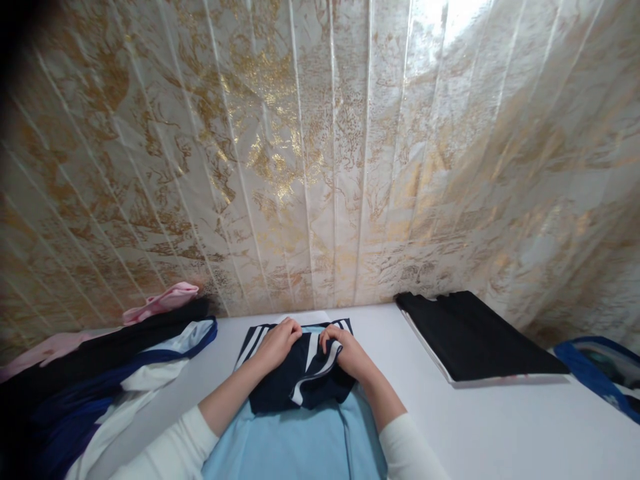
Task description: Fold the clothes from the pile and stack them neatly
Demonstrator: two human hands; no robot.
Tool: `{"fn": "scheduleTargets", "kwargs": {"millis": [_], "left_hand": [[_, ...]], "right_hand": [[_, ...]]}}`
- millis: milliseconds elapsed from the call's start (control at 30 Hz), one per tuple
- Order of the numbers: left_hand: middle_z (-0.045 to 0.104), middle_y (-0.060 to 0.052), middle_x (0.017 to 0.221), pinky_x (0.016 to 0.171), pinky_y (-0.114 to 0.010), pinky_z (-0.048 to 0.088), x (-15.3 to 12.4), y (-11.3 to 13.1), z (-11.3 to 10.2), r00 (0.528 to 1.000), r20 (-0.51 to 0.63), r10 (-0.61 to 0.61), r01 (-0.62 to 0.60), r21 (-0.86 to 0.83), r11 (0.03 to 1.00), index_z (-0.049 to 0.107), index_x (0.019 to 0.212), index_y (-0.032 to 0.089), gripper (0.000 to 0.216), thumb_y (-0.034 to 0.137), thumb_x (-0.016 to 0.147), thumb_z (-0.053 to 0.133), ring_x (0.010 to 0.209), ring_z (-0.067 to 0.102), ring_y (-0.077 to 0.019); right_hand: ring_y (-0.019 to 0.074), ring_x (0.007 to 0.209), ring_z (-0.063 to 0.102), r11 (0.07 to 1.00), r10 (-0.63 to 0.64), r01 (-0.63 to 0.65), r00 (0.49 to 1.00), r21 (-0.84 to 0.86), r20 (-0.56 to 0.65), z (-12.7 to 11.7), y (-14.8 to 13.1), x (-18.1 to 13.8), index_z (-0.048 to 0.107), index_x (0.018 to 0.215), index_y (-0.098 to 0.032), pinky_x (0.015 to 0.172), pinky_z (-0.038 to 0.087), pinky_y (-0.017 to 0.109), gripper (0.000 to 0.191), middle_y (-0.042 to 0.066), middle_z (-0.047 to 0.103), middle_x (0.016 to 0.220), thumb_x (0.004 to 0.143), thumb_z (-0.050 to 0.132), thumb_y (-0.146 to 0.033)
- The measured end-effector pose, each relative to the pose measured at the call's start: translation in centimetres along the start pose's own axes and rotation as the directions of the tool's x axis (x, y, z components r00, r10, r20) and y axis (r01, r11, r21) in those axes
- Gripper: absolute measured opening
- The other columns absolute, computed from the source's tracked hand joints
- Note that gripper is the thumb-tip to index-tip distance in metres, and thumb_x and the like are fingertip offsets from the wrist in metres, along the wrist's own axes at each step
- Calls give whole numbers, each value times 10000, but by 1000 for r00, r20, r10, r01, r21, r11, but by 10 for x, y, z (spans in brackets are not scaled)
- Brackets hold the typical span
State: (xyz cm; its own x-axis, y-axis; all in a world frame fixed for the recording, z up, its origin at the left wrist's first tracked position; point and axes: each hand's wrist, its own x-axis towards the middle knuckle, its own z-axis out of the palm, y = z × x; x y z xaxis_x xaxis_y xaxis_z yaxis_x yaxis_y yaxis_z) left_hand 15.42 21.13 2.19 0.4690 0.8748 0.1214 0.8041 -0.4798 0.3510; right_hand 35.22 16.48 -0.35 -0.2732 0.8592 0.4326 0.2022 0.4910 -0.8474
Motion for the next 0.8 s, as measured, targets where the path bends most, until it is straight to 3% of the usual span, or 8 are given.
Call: {"fn": "scheduleTargets", "kwargs": {"millis": [367, 800], "left_hand": [[589, -82, 1188, 855, -427, 523, 7, 2, 7, 999, 36, 26, -28, 51, 998, 572, 1181, 165, 292, 329, 940, 579, 1008, 608, -219], [610, -73, 1134, 833, -408, 528, 6, -11, 5, 1000, 2, 5, -5, -131, 991, 587, 1140, 156, 267, 338, 944, 571, 965, 619, -204]], "right_hand": [[175, 789, 569, 1000, 4, -4, 1000, -1, 8, 0, -1, -1, 540, 587, -196, 795, 419, 324, 159, 18, 583, 780, 610, 459, -62], [174, 788, 571, 1000, 11, -11, 1000, -3, 6, -1, -1, -1, 548, 590, -199, 804, 426, 329, 155, 16, 594, 774, 669, 494, -78]]}}
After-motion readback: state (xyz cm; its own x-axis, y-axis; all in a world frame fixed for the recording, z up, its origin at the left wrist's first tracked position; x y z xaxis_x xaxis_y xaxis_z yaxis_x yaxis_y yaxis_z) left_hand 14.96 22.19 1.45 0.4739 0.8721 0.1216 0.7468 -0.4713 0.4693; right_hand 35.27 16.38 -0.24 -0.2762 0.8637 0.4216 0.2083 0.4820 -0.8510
